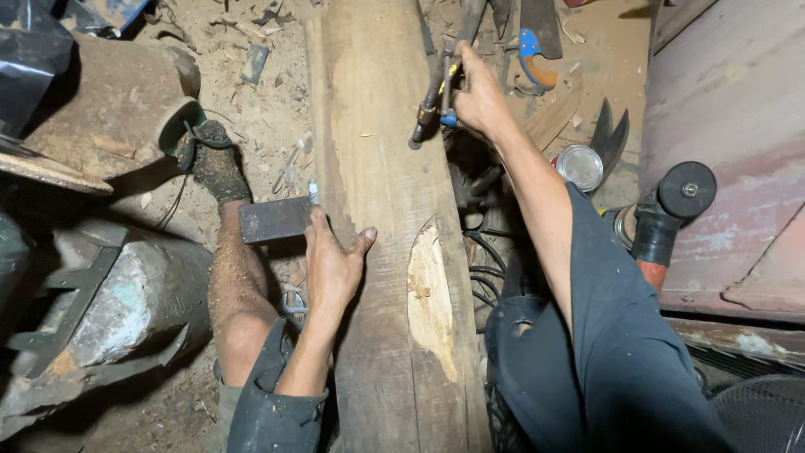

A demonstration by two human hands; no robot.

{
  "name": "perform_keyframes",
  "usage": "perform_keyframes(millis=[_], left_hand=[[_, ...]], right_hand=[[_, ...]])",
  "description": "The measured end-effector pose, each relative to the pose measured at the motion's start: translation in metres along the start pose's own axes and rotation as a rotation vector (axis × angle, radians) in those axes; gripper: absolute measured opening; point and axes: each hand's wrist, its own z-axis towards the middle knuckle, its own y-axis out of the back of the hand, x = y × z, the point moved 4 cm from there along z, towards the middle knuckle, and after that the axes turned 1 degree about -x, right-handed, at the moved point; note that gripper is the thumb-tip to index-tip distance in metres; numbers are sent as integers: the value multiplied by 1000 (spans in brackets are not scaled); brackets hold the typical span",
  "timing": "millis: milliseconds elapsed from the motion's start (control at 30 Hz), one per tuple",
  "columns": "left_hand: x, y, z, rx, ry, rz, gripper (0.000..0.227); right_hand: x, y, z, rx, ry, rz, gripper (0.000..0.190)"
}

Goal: The person uses a handheld electric router to carve a curved recess into a wooden plank. They pause to reposition the wood and secure it with a clamp, then resume routing the same area.

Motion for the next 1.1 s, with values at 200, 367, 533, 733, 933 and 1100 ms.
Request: perform_keyframes(millis=[200, 367, 533, 733, 933, 1100], left_hand=[[-8, -1, -7, -110, -89, 37, 88], [-18, 6, -25, -141, -180, 11, 71], [-23, -5, -35, -178, -232, 37, 62], [-31, -1, -28, -194, -225, 99, 72], [-35, -3, -29, -181, -185, 162, 72], [-29, -8, -27, -208, -253, 117, 68]], right_hand=[[28, 10, -7, -235, 456, -16, 69], [50, 23, -20, -32, 388, 40, 40], [64, 34, -5, 101, 427, -22, 28], [45, 26, 13, 99, 301, 45, 50], [34, 13, 7, -192, 358, -16, 43], [23, 28, -16, -165, 149, 96, 30]])
